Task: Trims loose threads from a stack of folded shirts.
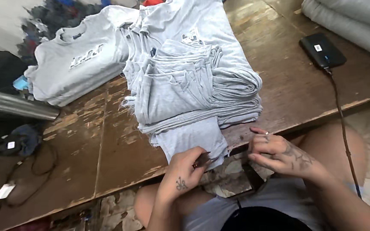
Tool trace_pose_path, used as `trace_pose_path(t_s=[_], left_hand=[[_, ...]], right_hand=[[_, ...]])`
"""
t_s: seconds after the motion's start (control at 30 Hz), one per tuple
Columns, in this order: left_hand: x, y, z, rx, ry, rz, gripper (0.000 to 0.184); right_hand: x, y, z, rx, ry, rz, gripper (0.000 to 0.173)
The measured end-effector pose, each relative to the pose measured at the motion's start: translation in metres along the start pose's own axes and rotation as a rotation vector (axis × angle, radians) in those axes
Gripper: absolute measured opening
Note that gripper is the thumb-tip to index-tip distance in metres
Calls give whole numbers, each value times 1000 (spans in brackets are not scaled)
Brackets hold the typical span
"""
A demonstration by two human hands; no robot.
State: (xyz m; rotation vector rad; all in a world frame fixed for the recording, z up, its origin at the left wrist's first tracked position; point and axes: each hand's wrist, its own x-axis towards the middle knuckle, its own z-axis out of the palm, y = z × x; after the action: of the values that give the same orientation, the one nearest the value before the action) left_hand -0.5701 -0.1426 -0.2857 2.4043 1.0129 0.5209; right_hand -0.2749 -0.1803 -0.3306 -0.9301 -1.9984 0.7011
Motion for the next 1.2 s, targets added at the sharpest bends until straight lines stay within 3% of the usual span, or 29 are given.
trace_pose_path(t_s=[0.1,0.2,0.33,0.47,0.5,0.53,0.6,0.67,0.73,0.83,0.93,1.0,1.2], left_hand=[[10,0,-1,-58,-37,6,20],[13,0,1,-41,-77,-49,19],[8,-5,-3,-152,-11,14,20],[25,2,-11,-141,12,64,23],[33,5,-11,-138,29,60,25],[41,7,-9,-186,70,39,24],[51,4,7,-490,260,-101,11],[58,-2,23,-835,483,-306,9],[59,-2,23,-976,586,-366,17],[56,-2,26,-985,605,-358,16],[57,-4,29,-938,574,-327,16],[57,-3,29,-915,554,-290,16],[52,-2,28,-1014,408,-259,14]], right_hand=[[25,-9,23,-152,99,17,30],[37,9,54,-157,272,-117,18],[4,12,8,208,39,-31,41],[17,-18,1,-50,-2,69,69],[30,-24,11,-114,11,67,70],[42,-22,23,-126,58,38,58],[60,-8,46,68,207,13,22],[64,3,52,500,213,102,25],[61,8,47,659,140,144,37],[57,0,44,224,103,74,48],[61,5,55,-259,265,-10,29],[54,9,41,-247,248,21,20],[4,13,-16,-166,71,31,26]])
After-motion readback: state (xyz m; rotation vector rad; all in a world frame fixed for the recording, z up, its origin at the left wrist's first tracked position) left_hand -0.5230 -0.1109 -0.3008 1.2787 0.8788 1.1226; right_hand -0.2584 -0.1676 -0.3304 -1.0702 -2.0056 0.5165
